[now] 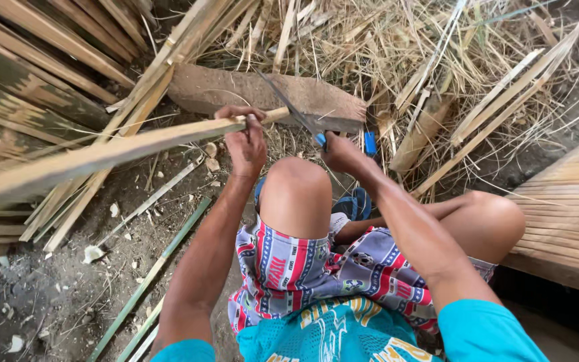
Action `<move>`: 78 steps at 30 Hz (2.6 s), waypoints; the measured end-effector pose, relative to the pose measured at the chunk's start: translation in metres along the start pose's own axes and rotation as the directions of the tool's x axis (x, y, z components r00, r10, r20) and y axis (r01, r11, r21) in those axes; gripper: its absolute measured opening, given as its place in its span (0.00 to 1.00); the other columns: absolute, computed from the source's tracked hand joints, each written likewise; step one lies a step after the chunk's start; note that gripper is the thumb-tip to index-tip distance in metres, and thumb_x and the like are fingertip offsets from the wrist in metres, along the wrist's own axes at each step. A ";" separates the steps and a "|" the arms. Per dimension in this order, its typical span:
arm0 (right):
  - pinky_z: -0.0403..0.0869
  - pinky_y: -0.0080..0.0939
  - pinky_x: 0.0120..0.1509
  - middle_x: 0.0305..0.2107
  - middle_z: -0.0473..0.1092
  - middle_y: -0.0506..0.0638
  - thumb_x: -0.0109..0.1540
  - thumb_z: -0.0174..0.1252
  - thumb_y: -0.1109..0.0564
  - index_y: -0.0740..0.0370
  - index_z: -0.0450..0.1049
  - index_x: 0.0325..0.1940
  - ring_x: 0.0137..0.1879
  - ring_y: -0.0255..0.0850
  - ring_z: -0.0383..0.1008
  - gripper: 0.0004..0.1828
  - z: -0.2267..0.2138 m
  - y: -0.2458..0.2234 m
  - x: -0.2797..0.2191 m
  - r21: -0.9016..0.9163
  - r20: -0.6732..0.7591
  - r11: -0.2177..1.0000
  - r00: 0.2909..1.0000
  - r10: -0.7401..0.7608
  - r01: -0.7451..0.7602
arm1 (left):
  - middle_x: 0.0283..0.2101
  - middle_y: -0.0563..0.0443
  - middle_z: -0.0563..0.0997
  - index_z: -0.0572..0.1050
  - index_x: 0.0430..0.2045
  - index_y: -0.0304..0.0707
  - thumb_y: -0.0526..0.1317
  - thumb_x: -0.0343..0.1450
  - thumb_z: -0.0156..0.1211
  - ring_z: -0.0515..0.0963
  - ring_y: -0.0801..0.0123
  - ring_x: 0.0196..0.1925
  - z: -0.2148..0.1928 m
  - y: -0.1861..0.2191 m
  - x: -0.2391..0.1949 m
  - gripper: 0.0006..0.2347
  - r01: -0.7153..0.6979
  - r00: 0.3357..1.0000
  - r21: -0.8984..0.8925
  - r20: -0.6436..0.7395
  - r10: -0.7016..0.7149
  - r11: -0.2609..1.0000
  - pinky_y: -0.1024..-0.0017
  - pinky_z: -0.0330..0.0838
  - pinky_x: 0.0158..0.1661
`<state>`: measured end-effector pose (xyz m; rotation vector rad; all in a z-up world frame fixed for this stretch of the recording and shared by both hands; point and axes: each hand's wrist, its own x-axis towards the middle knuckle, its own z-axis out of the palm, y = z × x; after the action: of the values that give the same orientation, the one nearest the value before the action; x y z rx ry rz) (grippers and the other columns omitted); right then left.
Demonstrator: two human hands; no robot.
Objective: The person sits on the ground and uses a machete to split long bamboo poles into thinner strips. The person repeatedly strikes the bamboo against a concrete block to separate the strips.
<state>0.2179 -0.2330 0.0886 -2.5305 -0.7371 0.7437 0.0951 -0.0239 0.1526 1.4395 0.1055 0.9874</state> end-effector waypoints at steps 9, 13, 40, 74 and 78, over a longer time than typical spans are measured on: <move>0.73 0.60 0.53 0.39 0.75 0.71 0.62 0.61 0.46 0.66 0.69 0.51 0.49 0.67 0.76 0.23 0.006 -0.009 -0.010 0.154 -0.090 0.988 0.996 0.027 -0.013 | 0.34 0.47 0.73 0.61 0.43 0.36 0.28 0.78 0.42 0.76 0.70 0.32 -0.023 -0.012 0.014 0.04 0.233 0.967 0.415 -0.001 -0.256 0.879 0.71 0.77 0.31; 0.73 0.57 0.52 0.38 0.76 0.71 0.62 0.62 0.43 0.66 0.68 0.48 0.47 0.64 0.79 0.25 -0.009 -0.011 -0.019 0.215 -0.082 0.972 0.990 0.118 -0.098 | 0.29 0.49 0.75 0.62 0.45 0.37 0.34 0.80 0.42 0.73 0.72 0.23 -0.054 -0.035 -0.005 0.03 0.237 0.971 0.599 -0.114 -0.211 0.765 0.70 0.71 0.21; 0.70 0.44 0.30 0.27 0.72 0.51 0.66 0.60 0.43 0.63 0.67 0.44 0.26 0.40 0.70 0.20 0.014 0.061 -0.027 0.555 -0.266 0.821 0.906 0.331 -0.137 | 0.41 0.31 0.82 0.62 0.56 0.41 0.52 0.77 0.52 0.84 0.38 0.41 -0.076 -0.081 -0.077 0.19 0.326 0.595 0.930 -0.063 -0.801 0.169 0.45 0.76 0.42; 0.76 0.57 0.37 0.29 0.76 0.62 0.72 0.43 0.36 0.65 0.68 0.49 0.31 0.56 0.78 0.28 -0.067 -0.017 0.029 -0.337 0.013 0.941 1.000 0.015 -0.009 | 0.37 0.30 0.81 0.79 0.38 0.36 0.53 0.77 0.48 0.81 0.38 0.42 -0.182 -0.087 -0.166 0.19 0.485 0.461 0.804 0.101 -0.882 0.346 0.49 0.74 0.43; 0.77 0.61 0.40 0.34 0.76 0.64 0.69 0.43 0.30 0.60 0.67 0.51 0.38 0.60 0.79 0.30 0.014 -0.049 -0.001 -0.498 0.470 0.820 0.882 -0.017 0.281 | 0.39 0.25 0.81 0.76 0.39 0.35 0.52 0.78 0.48 0.80 0.32 0.44 -0.144 -0.089 -0.140 0.17 0.429 0.477 0.865 0.028 -0.878 0.260 0.43 0.72 0.46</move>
<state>0.1904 -0.1921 0.1031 -2.7636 -1.4924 1.2270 -0.0349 0.0168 -0.0194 2.1075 0.8126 -0.3610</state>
